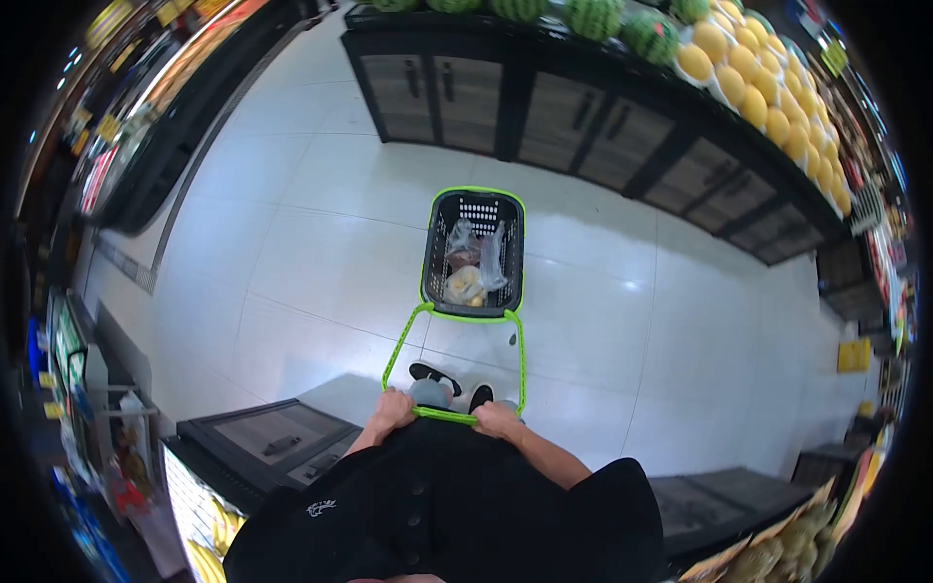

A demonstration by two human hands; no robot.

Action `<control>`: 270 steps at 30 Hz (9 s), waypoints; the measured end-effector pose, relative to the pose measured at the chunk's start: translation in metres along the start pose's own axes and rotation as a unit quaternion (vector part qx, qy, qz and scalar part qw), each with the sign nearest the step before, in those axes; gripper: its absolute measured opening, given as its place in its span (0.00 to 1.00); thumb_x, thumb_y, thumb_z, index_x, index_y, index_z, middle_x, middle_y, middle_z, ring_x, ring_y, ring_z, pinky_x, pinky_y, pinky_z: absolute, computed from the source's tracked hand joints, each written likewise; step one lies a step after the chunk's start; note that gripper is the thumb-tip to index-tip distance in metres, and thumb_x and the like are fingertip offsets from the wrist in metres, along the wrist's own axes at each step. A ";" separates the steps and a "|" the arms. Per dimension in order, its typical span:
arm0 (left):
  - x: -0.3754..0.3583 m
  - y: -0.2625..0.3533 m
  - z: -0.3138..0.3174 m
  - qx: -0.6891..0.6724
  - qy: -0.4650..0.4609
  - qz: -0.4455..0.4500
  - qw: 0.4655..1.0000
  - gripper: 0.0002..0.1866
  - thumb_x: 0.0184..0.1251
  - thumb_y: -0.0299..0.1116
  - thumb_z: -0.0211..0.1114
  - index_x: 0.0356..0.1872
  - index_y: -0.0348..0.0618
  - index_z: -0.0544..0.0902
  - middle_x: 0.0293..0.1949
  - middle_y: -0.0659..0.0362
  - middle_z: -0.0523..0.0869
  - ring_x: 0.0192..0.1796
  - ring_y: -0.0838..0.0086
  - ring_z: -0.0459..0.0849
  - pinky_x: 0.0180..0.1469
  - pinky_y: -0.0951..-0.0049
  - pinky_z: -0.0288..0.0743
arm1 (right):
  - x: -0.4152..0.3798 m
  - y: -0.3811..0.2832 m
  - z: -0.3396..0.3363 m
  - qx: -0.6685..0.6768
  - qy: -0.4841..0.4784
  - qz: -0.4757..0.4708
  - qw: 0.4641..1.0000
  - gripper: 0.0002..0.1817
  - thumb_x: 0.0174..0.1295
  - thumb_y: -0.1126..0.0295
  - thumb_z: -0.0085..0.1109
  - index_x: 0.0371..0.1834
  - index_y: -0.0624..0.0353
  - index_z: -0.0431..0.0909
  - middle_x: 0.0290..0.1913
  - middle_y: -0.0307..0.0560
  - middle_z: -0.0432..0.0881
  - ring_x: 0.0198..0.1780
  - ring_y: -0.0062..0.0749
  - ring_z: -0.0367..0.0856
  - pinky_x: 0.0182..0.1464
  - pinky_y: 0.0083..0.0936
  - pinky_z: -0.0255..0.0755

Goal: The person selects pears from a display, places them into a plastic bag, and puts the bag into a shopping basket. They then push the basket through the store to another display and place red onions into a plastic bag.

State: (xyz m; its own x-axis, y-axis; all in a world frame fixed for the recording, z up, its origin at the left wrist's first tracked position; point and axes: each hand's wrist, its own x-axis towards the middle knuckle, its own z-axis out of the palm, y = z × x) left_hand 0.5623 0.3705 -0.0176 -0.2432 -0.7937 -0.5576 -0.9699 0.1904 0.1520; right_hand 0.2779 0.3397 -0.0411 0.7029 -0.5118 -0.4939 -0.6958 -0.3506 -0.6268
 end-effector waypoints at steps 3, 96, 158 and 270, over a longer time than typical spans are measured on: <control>-0.008 -0.014 0.009 -0.029 0.027 -0.045 0.998 0.13 0.53 0.44 0.68 0.28 0.45 0.89 0.32 0.52 0.90 0.39 0.60 0.87 0.48 0.63 0.78 | 0.029 -0.019 -0.040 -0.034 -0.085 -0.024 0.996 0.13 0.59 0.62 0.58 0.39 0.58 0.86 0.38 0.64 0.85 0.43 0.62 0.84 0.45 0.51 0.77; -0.015 -0.688 -0.165 -0.572 0.202 -0.756 0.245 0.17 0.52 0.43 0.65 0.34 0.40 0.89 0.36 0.46 0.89 0.42 0.52 0.89 0.47 0.56 0.82 | 0.962 -0.752 -0.132 -0.536 -0.399 -0.655 0.352 0.14 0.46 0.59 0.60 0.30 0.54 0.88 0.32 0.56 0.87 0.37 0.52 0.87 0.42 0.45 0.80; -0.723 -1.234 0.292 -0.617 0.231 -0.750 0.060 0.24 0.57 0.51 0.63 0.40 0.39 0.89 0.40 0.45 0.89 0.45 0.53 0.89 0.50 0.56 0.82 | 1.090 -1.510 0.673 -0.600 -0.399 -0.674 0.163 0.16 0.48 0.59 0.58 0.36 0.49 0.89 0.37 0.56 0.87 0.42 0.52 0.87 0.46 0.46 0.80; -2.344 -1.097 1.570 -0.340 0.145 -0.926 -0.075 0.06 0.47 0.34 0.65 0.22 0.43 0.84 0.28 0.50 0.85 0.39 0.51 0.84 0.52 0.52 0.74 | 0.298 -2.370 2.441 -0.249 -0.680 -0.683 0.097 0.19 0.74 0.52 0.47 0.48 0.57 0.75 0.42 0.54 0.79 0.48 0.51 0.77 0.48 0.44 0.67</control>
State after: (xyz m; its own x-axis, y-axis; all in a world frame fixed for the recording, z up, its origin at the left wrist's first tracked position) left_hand 2.1740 2.9294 -0.1588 0.1361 0.9853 -0.1034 0.9791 -0.1179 0.1658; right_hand 2.4973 2.9326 -0.1736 -0.6759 0.7369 0.0099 0.5004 0.4687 -0.7280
